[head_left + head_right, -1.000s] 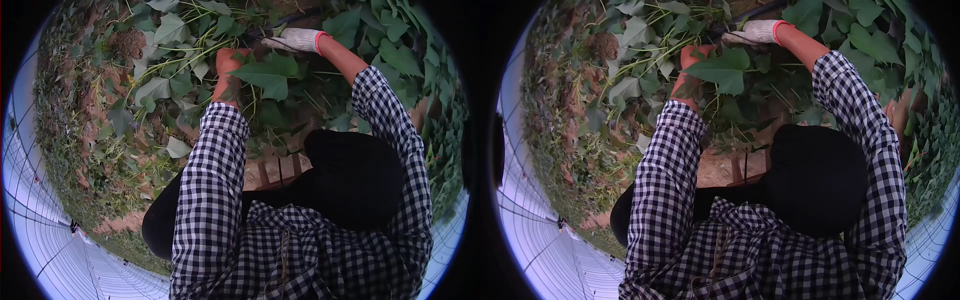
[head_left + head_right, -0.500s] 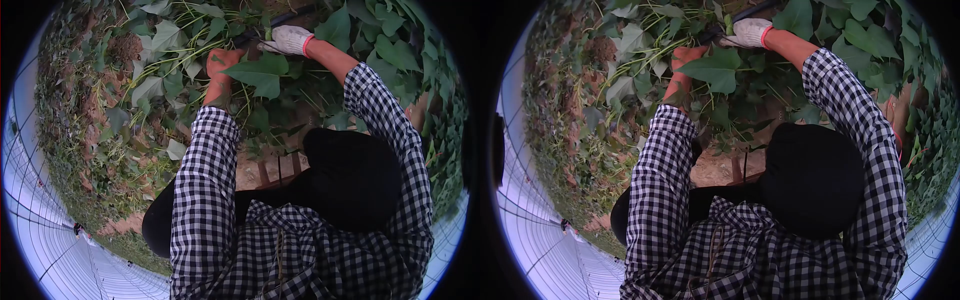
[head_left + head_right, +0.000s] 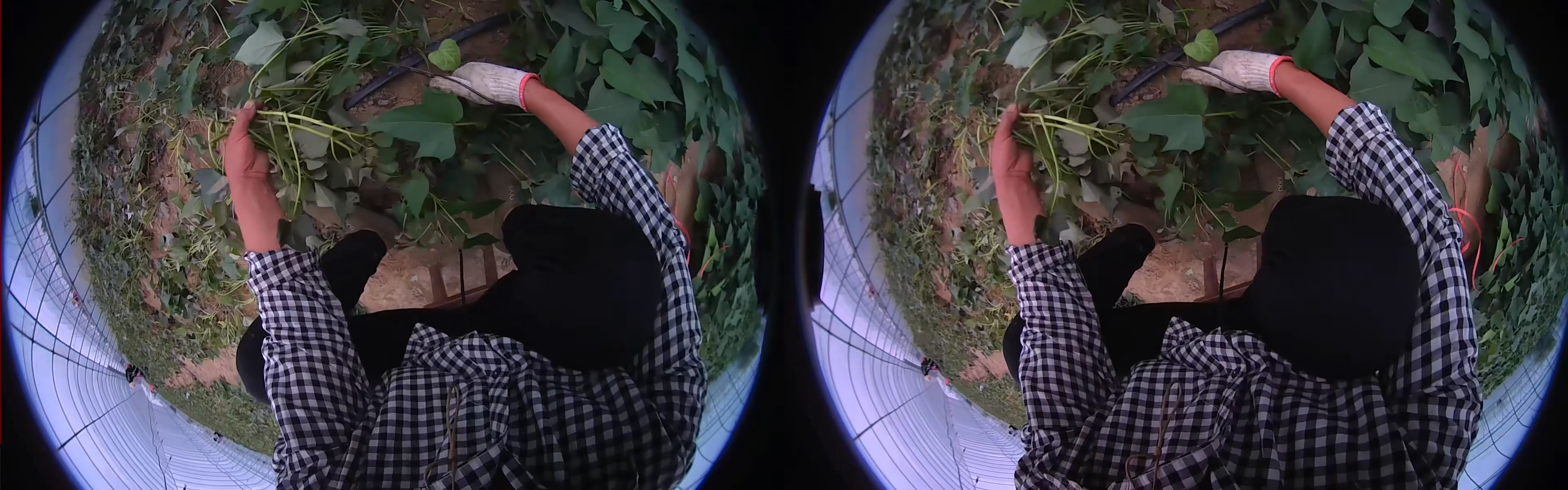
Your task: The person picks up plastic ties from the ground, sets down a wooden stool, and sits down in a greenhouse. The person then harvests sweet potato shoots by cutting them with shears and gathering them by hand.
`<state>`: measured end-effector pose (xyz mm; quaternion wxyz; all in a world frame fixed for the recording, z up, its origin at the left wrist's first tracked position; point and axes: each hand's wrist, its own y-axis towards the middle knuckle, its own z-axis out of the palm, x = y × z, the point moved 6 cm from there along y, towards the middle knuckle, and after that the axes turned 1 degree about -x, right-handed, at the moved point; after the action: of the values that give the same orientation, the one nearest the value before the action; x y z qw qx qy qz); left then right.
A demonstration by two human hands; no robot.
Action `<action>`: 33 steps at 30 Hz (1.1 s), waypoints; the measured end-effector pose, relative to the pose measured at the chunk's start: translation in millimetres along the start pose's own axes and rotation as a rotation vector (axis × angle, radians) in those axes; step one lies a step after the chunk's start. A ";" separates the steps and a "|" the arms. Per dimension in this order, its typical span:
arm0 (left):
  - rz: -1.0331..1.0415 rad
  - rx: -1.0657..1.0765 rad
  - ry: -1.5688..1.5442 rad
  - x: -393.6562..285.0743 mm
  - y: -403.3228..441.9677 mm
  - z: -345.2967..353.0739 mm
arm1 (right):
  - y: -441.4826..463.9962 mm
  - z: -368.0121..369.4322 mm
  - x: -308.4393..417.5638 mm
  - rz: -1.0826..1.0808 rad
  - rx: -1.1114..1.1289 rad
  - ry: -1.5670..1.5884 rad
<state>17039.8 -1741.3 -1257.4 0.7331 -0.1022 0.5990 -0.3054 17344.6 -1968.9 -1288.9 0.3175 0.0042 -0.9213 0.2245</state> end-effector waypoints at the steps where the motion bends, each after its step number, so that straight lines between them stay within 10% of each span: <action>1: 0.051 -0.017 0.024 -21.1 1.3 -13.3 | -2.3 -4.4 9.5 0.059 0.120 0.085; 13: 0.375 -0.039 0.236 -215.2 -25.8 -78.9 | -8.4 13.5 -14.3 0.533 0.064 0.769; 21: 0.113 0.318 0.925 -51.3 -38.0 100.8 | 2.2 35.2 3.9 0.379 -0.037 1.187; 33: 0.590 0.143 1.688 65.3 40.9 132.8 | 28.4 41.8 11.0 0.265 -0.138 1.305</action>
<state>17184.3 -1774.8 -1297.1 0.1019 0.3602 0.9202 -0.1147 17307.2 -1959.3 -1323.2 0.7788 -0.2661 -0.5453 0.1588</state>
